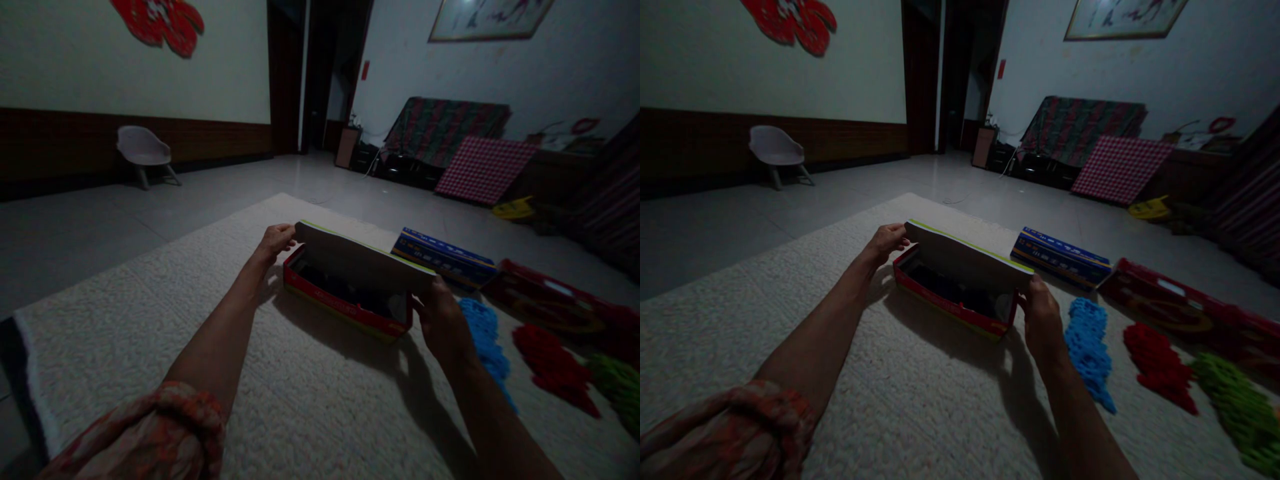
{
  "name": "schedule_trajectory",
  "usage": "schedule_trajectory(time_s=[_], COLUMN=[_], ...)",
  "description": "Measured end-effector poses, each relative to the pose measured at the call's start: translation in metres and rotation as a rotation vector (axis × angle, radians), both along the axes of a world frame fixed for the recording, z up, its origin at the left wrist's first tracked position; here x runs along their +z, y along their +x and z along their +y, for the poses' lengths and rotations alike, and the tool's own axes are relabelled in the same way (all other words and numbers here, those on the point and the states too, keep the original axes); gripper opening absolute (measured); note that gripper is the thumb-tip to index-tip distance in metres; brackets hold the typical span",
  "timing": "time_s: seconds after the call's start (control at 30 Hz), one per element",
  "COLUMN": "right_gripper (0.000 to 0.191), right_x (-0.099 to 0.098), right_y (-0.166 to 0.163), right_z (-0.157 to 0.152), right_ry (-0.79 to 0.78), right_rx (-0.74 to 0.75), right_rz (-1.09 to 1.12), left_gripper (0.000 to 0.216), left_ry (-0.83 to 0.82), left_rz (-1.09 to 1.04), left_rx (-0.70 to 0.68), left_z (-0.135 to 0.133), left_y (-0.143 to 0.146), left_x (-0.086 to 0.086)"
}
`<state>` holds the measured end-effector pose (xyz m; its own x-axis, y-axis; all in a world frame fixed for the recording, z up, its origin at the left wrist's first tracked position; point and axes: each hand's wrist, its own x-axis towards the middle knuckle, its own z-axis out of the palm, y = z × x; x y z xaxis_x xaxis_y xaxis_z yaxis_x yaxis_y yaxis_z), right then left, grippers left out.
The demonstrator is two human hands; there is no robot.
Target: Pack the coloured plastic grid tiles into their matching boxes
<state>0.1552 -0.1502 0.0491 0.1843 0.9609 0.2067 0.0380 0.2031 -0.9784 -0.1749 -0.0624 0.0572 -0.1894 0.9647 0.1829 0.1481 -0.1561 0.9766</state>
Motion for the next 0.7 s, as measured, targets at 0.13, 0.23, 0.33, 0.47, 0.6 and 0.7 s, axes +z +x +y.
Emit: schedule_trajectory(time_s=[0.13, 0.23, 0.33, 0.47, 0.6, 0.7], right_gripper=[0.052, 0.057, 0.06, 0.048, 0.032, 0.027], right_x=[-0.001, -0.003, -0.003, 0.004, 0.012, 0.014], right_y=[-0.001, -0.001, 0.001, 0.004, 0.005, 0.003], right_z=[0.0, 0.002, 0.004, 0.0, -0.006, -0.007], right_ry=[0.039, 0.064, 0.107, 0.161, 0.208, 0.199], right_rx=[0.047, 0.035, 0.025, 0.035, 0.06, 0.037], right_rz=[-0.074, -0.084, -0.145, -0.277, -0.463, -0.444], left_gripper=[0.01, 0.016, 0.017, 0.02, 0.021, 0.019], left_ry=[0.047, 0.041, 0.045, 0.07, 0.069, 0.074], left_rz=[-0.048, -0.073, -0.062, -0.035, -0.037, -0.036], left_rx=[-0.117, -0.145, -0.184, -0.23, -0.256, -0.242], left_z=[-0.003, -0.005, -0.006, -0.003, -0.001, 0.0], left_y=[-0.003, -0.004, -0.005, -0.006, -0.006, -0.006], left_x=[0.004, 0.008, 0.009, 0.007, 0.003, 0.002])
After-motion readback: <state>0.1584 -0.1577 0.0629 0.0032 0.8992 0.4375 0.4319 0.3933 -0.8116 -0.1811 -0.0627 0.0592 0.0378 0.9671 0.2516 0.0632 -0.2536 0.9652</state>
